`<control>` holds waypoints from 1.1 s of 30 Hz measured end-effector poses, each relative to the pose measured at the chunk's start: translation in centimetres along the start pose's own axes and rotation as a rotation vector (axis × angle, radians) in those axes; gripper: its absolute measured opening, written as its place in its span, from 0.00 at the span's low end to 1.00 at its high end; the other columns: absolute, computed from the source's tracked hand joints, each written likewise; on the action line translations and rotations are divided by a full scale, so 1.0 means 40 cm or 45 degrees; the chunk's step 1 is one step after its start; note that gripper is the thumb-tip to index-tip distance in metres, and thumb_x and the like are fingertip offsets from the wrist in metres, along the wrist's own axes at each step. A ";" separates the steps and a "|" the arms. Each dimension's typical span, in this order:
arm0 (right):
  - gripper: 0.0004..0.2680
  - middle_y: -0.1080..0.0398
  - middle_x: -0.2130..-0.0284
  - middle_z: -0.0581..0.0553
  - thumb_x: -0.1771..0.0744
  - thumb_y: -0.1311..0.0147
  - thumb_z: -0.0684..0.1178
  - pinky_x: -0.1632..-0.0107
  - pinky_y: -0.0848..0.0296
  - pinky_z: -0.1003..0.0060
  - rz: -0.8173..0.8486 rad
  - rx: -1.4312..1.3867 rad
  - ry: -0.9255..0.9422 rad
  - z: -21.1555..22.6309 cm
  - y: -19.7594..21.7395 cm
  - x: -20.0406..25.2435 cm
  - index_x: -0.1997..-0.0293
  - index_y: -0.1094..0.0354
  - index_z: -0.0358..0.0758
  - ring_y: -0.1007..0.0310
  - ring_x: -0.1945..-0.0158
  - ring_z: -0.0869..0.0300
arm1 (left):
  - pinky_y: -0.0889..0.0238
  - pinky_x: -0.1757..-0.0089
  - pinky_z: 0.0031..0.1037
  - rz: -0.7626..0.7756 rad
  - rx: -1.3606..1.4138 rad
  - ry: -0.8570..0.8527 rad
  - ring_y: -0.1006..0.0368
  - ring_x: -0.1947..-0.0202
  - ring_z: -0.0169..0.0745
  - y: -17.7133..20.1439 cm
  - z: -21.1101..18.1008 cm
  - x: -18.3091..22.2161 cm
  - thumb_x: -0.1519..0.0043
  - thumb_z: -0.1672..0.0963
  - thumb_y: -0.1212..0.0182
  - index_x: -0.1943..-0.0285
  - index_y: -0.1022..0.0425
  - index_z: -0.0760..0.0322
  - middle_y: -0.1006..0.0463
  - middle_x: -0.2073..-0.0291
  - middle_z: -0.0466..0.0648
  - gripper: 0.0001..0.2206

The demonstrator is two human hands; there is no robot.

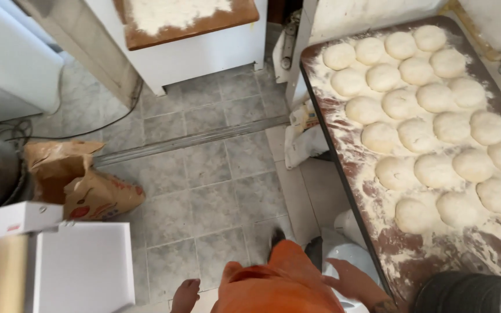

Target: Greasing multiple baking pans with a brush and preparing dough balls in a bakery.

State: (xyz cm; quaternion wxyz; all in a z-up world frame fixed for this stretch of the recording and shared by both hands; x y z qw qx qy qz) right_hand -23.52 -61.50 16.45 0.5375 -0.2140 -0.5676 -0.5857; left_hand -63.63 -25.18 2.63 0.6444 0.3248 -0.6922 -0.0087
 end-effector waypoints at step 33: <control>0.20 0.35 0.40 0.46 0.34 0.45 0.63 0.36 0.36 0.51 -1.355 -0.417 -0.108 0.286 1.348 -0.722 0.39 0.36 0.48 0.39 0.33 0.50 | 0.38 0.40 0.41 0.371 -1.051 -1.263 0.27 0.40 0.55 -0.059 -2.390 -0.201 0.34 0.47 0.50 0.36 0.25 0.59 0.21 0.43 0.54 0.22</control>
Point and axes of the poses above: each hand's wrist, its own x-axis away from the middle knuckle, its own y-axis out of the back of the hand, z = x × y, the point moved 9 cm from there along -x, towards the middle knuckle
